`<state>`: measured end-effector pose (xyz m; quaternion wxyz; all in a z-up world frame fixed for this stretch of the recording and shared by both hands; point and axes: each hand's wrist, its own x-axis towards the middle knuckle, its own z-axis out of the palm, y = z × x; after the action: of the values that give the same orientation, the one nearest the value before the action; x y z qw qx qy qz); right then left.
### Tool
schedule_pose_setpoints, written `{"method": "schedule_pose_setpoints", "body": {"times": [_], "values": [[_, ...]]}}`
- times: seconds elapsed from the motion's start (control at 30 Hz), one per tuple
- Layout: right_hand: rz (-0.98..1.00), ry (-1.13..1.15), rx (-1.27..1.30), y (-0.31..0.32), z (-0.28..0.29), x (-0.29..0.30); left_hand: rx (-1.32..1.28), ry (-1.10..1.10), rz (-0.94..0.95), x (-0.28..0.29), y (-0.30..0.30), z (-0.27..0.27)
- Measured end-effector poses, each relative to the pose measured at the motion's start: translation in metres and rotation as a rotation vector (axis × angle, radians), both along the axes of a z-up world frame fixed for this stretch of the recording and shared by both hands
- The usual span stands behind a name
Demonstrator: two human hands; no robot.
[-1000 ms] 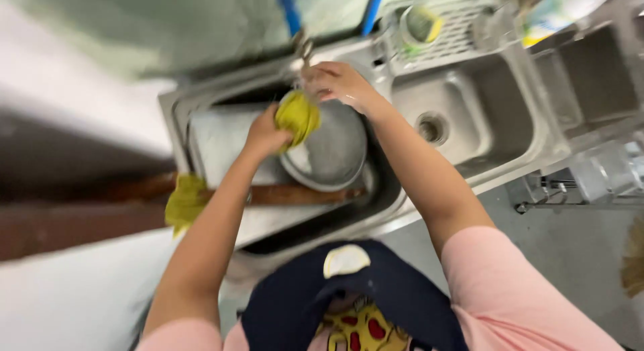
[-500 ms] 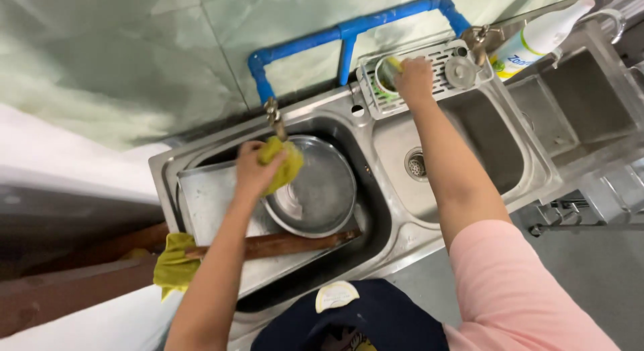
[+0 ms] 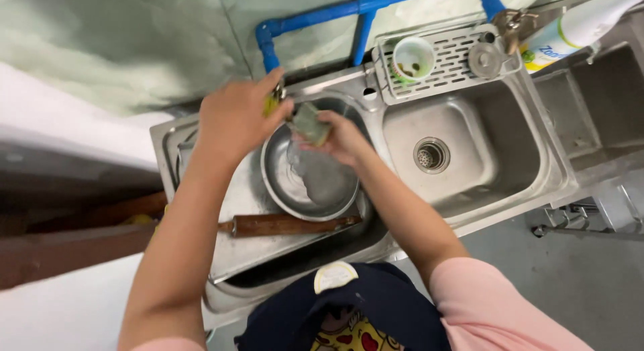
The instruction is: Cleaning the workbench and washing tools in a bakery kitchen.
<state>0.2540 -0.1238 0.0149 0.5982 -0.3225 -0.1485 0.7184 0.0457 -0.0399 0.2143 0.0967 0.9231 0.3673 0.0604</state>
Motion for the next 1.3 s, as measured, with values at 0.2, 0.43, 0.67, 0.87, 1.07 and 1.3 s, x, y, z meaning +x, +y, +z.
{"method": "schedule_pose_setpoints", "body": {"times": [0.2,0.43,0.67,0.87,1.07,1.3], "values": [[0.044,0.162,0.001,0.005,-0.019,-0.044,0.158,-0.299,-0.051,0.004,0.017,-0.025],[0.014,0.147,0.012,-0.017,-0.016,-0.039,0.212,-0.359,-0.133,0.006,0.018,-0.03],[-0.018,0.211,0.021,-0.035,-0.006,-0.022,0.321,-0.395,-0.369,0.01,0.036,-0.041],[-0.106,0.051,-0.014,-0.049,-0.015,-0.006,0.115,-0.648,-0.414,0.007,0.046,-0.064],[-0.157,-0.178,-0.086,-0.055,-0.025,0.013,0.08,-0.414,-0.054,0.002,0.031,-0.06],[-0.091,-0.151,-0.155,-0.062,-0.013,0.027,0.237,-0.131,-0.218,0.004,0.021,-0.016]]}}
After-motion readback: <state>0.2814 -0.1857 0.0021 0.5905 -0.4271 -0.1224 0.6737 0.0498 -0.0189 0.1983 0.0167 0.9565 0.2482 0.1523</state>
